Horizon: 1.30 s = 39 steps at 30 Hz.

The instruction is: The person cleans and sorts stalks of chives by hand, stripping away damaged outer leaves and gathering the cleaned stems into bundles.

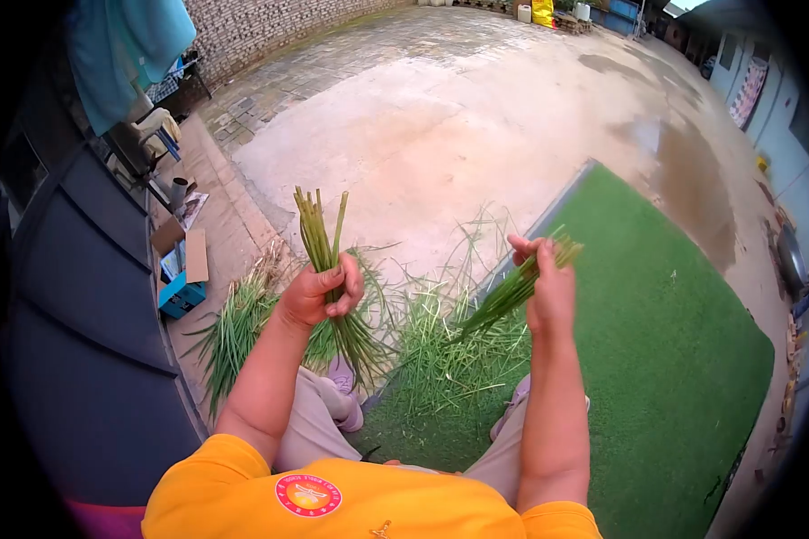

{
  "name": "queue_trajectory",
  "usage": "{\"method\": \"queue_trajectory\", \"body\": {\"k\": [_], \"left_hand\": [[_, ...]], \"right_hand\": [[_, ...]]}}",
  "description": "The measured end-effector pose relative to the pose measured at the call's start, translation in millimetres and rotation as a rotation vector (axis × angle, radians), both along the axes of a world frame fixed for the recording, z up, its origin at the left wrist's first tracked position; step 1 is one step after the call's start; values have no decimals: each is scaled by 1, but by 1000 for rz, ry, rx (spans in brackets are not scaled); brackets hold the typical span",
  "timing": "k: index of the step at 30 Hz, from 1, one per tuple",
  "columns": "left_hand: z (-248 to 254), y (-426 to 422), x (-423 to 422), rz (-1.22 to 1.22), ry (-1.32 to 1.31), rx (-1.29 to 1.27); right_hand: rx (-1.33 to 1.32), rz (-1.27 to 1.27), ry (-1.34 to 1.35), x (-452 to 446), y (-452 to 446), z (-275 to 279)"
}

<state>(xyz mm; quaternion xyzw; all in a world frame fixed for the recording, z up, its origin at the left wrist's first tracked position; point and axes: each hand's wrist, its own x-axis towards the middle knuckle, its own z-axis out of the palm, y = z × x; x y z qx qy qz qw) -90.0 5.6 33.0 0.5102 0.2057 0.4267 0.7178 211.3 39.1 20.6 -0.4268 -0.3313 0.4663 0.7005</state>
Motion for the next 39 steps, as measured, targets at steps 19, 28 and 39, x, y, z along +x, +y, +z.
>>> {"method": "queue_trajectory", "body": {"k": [19, 28, 39], "left_hand": [[-5, -12, 41, -297, -229, -24], [0, 12, 0, -1, -300, -31], [-7, 0, 51, 174, 344, -27]], "right_hand": [[-301, 1053, -71, -68, -37, -9], [-334, 980, -96, -59, -40, -7], [-334, 993, -22, -58, -46, -3]]}}
